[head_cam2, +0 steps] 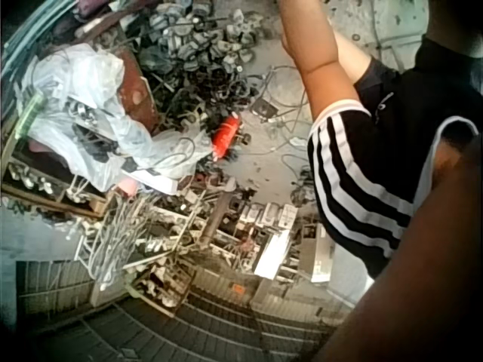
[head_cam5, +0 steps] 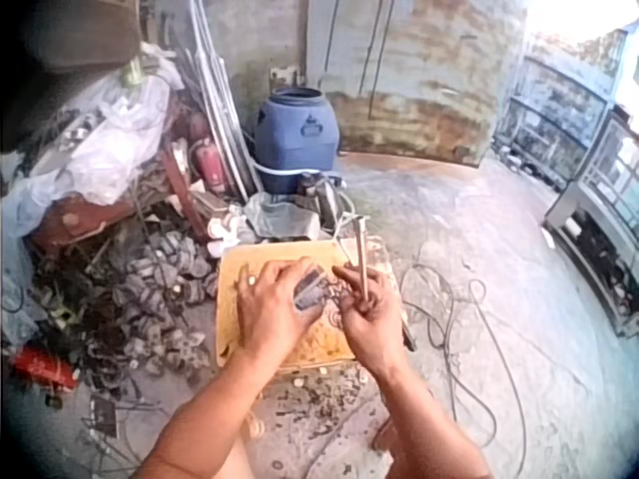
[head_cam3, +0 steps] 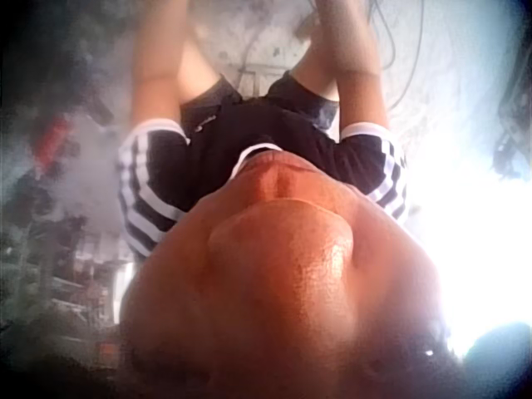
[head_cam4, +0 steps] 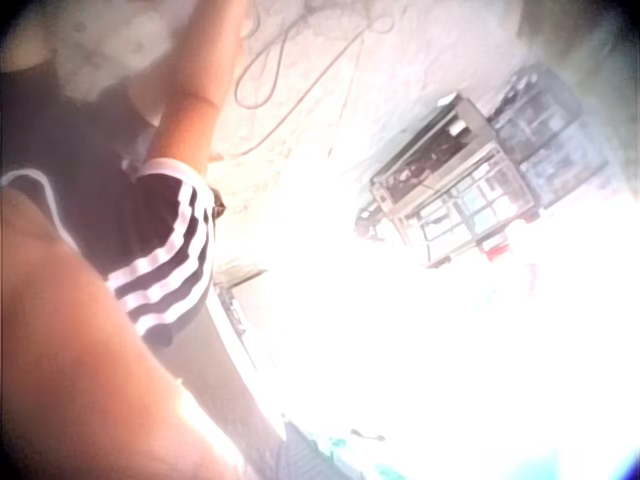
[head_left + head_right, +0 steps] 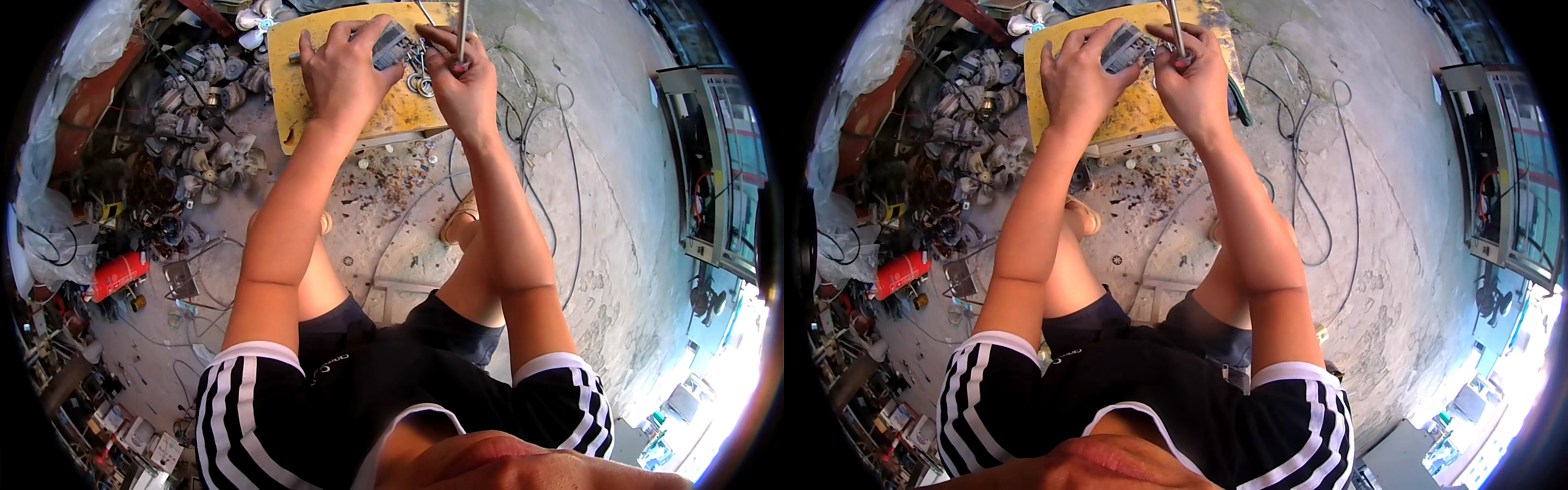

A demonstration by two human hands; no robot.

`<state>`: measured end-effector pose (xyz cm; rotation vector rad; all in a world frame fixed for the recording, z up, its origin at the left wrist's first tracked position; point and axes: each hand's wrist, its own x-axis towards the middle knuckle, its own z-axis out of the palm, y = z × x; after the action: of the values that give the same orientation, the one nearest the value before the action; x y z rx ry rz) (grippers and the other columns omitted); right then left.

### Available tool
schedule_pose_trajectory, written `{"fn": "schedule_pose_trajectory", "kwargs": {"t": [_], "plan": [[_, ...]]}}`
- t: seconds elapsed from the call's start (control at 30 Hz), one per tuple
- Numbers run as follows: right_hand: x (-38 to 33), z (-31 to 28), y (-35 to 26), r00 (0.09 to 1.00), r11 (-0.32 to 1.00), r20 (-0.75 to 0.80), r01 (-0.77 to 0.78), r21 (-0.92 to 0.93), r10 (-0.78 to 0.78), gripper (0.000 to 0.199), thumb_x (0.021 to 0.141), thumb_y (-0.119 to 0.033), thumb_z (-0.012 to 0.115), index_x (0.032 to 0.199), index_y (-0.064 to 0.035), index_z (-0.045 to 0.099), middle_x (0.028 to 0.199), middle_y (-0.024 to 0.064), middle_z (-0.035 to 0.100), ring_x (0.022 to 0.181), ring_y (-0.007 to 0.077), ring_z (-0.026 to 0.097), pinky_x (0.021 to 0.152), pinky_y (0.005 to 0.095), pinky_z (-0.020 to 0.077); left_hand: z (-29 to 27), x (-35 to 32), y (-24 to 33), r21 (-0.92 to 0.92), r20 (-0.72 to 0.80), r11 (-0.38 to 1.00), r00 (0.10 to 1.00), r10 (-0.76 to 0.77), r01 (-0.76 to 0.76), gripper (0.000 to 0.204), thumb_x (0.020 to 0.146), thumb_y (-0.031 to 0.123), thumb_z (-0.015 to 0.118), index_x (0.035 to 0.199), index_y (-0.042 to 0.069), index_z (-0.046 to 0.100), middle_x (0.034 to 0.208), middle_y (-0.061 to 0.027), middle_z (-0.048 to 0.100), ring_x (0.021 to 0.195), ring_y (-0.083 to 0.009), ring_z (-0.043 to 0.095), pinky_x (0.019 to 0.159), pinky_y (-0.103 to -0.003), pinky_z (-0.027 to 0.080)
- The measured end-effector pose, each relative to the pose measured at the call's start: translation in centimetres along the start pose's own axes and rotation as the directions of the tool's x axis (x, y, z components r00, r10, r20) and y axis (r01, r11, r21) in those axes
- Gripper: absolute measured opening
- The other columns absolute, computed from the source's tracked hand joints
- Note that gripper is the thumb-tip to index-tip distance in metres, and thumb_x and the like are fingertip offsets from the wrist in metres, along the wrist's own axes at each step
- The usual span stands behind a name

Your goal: The person disassembles an alternator using a screwdriver and pliers. They unscrew fasteners from the casing, pull the metal housing apart by hand, and remove the internal copper-wound rotor and stator components.

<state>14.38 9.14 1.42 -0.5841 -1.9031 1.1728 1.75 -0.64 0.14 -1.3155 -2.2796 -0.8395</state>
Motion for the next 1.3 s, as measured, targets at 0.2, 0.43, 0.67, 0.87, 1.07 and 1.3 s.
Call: {"fn": "schedule_pose_trajectory", "kwargs": {"t": [0.2, 0.43, 0.67, 0.87, 1.07, 1.3], "plan": [[-0.2, 0.1, 1.0, 0.998, 0.998, 0.034, 0.046, -0.052, -0.045, 0.027, 0.088, -0.008, 0.062, 0.112, -0.012, 0.075, 0.117, 0.0116, 0.059, 0.088, 0.0201, 0.064, 0.081, 0.0293, 0.0515, 0.2, 0.0, 0.1, -0.021, -0.015, 1.0, 1.0, -0.006, 0.006, 0.06, 0.069, 0.038, 0.084, 0.126, 0.025, 0.066, 0.109, -0.0032, 0.068, 0.1, -0.0238, 0.066, 0.107, -0.059, 0.035], [-0.1, -0.1, 0.9, 0.999, 1.0, 0.035, 0.0, -0.029, 0.001, 0.028, 0.088, -0.009, 0.064, 0.113, -0.013, 0.075, 0.117, 0.0104, 0.059, 0.082, 0.0157, 0.06, 0.078, 0.0285, 0.0513, 0.2, 0.0, 0.1, -0.015, -0.023, 1.0, 1.0, -0.015, 0.015, 0.06, 0.069, 0.038, 0.084, 0.125, 0.025, 0.067, 0.108, -0.0034, 0.068, 0.099, -0.0242, 0.066, 0.107, -0.059, 0.035], [-0.2, 0.0, 0.6, 0.999, 1.0, 0.038, 0.002, 0.005, -0.002, 0.031, 0.092, -0.01, 0.062, 0.122, -0.0137, 0.072, 0.099, 0.0061, 0.062, 0.09, 0.0139, 0.058, 0.084, 0.0264, 0.046, 0.3, 0.1, 0.0, -0.004, -0.018, 1.0, 1.0, -0.016, 0.016, 0.063, 0.067, 0.038, 0.086, 0.125, 0.025, 0.066, 0.107, -0.0034, 0.067, 0.1, -0.023, 0.066, 0.108, -0.059, 0.035], [-0.4, 0.1, 1.3, 0.997, 0.997, 0.063, -0.03, -0.066, 0.034, 0.033, 0.092, -0.008, 0.062, 0.124, -0.0111, 0.07, 0.111, 0.0056, 0.063, 0.094, 0.0129, 0.06, 0.085, 0.0259, 0.0474, 0.3, 0.2, 0.0, 0.004, -0.017, 1.0, 1.0, -0.011, 0.011, 0.065, 0.066, 0.04, 0.087, 0.125, 0.025, 0.066, 0.107, -0.0035, 0.067, 0.099, -0.0224, 0.066, 0.108, -0.059, 0.035], [-0.5, 0.7, 1.8, 0.993, 0.991, 0.037, -0.109, -0.083, 0.113, 0.032, 0.089, -0.01, 0.064, 0.12, -0.0117, 0.072, 0.12, 0.0145, 0.06, 0.089, 0.0207, 0.064, 0.081, 0.0304, 0.0514, 0.3, 0.2, 0.2, 0.014, -0.014, 1.0, 1.0, -0.025, 0.025, 0.063, 0.066, 0.04, 0.086, 0.125, 0.025, 0.067, 0.107, -0.0045, 0.067, 0.098, -0.0237, 0.067, 0.107, -0.058, 0.037], [-0.1, 0.4, 1.7, 0.993, 0.993, 0.043, -0.112, -0.035, 0.114, 0.031, 0.088, -0.011, 0.064, 0.118, -0.0121, 0.073, 0.119, 0.0134, 0.061, 0.089, 0.0175, 0.063, 0.08, 0.0283, 0.0509, 0.5, 0.3, 0.2, 0.002, -0.019, 1.0, 0.999, -0.028, 0.028, 0.064, 0.066, 0.04, 0.087, 0.124, 0.025, 0.067, 0.108, -0.0049, 0.066, 0.097, -0.0241, 0.067, 0.108, -0.059, 0.035]]}}
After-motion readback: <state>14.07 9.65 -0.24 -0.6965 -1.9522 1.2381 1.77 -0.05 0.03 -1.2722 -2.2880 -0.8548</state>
